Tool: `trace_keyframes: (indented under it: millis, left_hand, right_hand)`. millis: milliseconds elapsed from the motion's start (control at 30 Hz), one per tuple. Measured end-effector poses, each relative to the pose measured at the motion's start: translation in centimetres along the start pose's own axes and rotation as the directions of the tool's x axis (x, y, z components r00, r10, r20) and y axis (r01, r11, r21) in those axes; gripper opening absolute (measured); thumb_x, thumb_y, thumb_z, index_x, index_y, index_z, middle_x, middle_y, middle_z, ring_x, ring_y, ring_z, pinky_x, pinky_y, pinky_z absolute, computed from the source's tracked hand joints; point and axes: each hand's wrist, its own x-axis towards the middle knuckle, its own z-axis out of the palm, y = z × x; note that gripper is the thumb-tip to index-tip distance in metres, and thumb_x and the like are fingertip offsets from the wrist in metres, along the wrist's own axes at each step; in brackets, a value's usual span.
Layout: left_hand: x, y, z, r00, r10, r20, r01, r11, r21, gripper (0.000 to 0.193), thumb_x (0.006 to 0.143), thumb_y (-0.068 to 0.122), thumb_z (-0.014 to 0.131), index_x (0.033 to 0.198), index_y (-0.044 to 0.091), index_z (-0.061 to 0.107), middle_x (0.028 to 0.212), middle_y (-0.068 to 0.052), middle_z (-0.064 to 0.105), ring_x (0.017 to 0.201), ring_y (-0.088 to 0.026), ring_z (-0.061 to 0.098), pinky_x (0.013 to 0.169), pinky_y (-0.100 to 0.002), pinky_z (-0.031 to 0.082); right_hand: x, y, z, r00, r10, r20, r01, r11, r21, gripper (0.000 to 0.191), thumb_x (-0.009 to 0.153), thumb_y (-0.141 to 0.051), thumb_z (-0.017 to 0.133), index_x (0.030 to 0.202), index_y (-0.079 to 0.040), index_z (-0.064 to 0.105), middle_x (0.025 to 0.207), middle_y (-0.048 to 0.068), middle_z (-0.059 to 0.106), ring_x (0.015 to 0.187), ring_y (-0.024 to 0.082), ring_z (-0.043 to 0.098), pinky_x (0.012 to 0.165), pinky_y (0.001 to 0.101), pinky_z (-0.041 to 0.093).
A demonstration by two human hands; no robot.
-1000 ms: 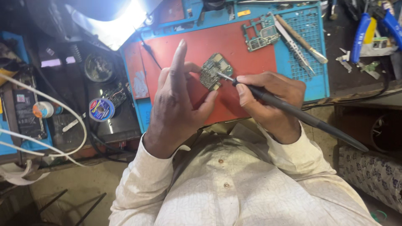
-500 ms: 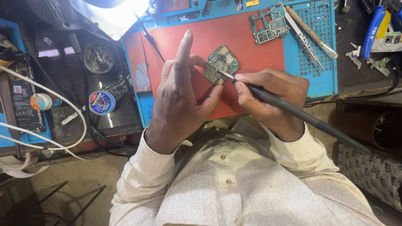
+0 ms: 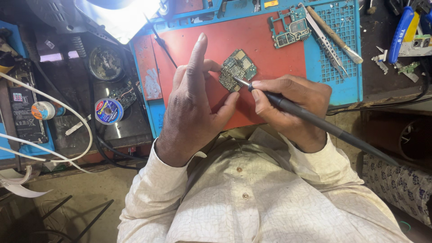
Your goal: The person holds a small circuit board in one hand and works on it with a soldering iron, touching the board's components and contacts at various points. They briefly set the board down, apply paste from a small tube onto it, then resume soldering while repositioning the board repeatedly on the red work mat.
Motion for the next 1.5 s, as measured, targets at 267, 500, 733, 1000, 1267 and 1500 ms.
trace_keyframes:
  millis: [267, 500, 733, 1000, 1267, 1500]
  left_hand:
    - [0.6, 0.5, -0.1, 0.999, 0.018, -0.031, -0.017, 1.0, 0.023, 0.1, 0.089, 0.013, 0.086, 0.161, -0.002, 0.019, 0.121, -0.011, 0.064, 0.112, -0.029, 0.061, 0.101, -0.041, 0.051]
    - [0.9, 1.1, 0.0, 0.999, 0.002, -0.041, 0.0, 0.999, 0.042, 0.099, 0.084, 0.011, 0.087, 0.158, -0.005, 0.023, 0.119, -0.012, 0.065, 0.109, -0.03, 0.062, 0.097, -0.042, 0.052]
    - [0.9, 1.2, 0.2, 0.999, -0.012, -0.041, 0.014, 0.999, 0.05, 0.098, 0.084, 0.013, 0.087, 0.156, -0.006, 0.024, 0.119, -0.012, 0.066, 0.109, -0.03, 0.062, 0.095, -0.041, 0.054]
    - [1.0, 1.3, 0.2, 0.999, -0.013, -0.039, 0.015, 0.999, 0.046, 0.098, 0.083, 0.012, 0.087, 0.156, -0.006, 0.024, 0.119, -0.013, 0.066, 0.11, -0.03, 0.063, 0.095, -0.042, 0.054]
    - [1.1, 1.3, 0.1, 0.999, -0.028, -0.019, 0.028, 0.999, 0.041, 0.099, 0.083, 0.012, 0.087, 0.156, -0.006, 0.023, 0.119, -0.013, 0.066, 0.11, -0.03, 0.063, 0.094, -0.042, 0.054]
    - [1.2, 1.3, 0.2, 0.999, -0.007, -0.035, 0.009, 0.998, 0.059, 0.099, 0.082, 0.012, 0.087, 0.156, -0.006, 0.023, 0.12, -0.013, 0.066, 0.111, -0.031, 0.063, 0.095, -0.043, 0.054]
  right_hand:
    - [0.3, -0.5, -0.1, 0.995, 0.05, -0.088, -0.05, 0.999, 0.001, 0.014, 0.093, -0.002, 0.078, 0.106, -0.003, 0.074, 0.087, 0.009, 0.073, 0.069, 0.014, 0.068, 0.061, 0.0258, 0.05]
    - [0.5, -0.4, -0.2, 0.998, 0.042, -0.053, -0.04, 0.999, 0.035, 0.016, 0.086, -0.004, 0.08, 0.101, -0.003, 0.075, 0.076, 0.008, 0.07, 0.058, 0.012, 0.064, 0.053, 0.0262, 0.047]
    - [0.6, -0.3, -0.3, 0.995, -0.005, -0.102, 0.004, 1.0, -0.015, 0.016, 0.087, -0.001, 0.078, 0.103, -0.003, 0.074, 0.082, 0.007, 0.073, 0.062, 0.013, 0.066, 0.055, 0.0251, 0.049]
    - [0.7, -0.4, -0.4, 0.998, -0.05, -0.047, 0.05, 0.999, 0.004, 0.015, 0.086, -0.003, 0.08, 0.1, -0.003, 0.074, 0.081, 0.007, 0.073, 0.062, 0.013, 0.068, 0.054, 0.026, 0.05]
    - [0.8, -0.1, -0.5, 0.992, -0.05, -0.112, 0.043, 0.997, -0.069, 0.015, 0.089, -0.002, 0.078, 0.102, -0.002, 0.074, 0.087, 0.007, 0.074, 0.069, 0.014, 0.07, 0.059, 0.0257, 0.053]
    - [0.8, -0.3, -0.3, 0.998, -0.017, -0.065, 0.017, 1.0, -0.009, 0.014, 0.086, -0.003, 0.08, 0.099, -0.002, 0.075, 0.08, 0.007, 0.073, 0.06, 0.012, 0.067, 0.053, 0.0261, 0.05]
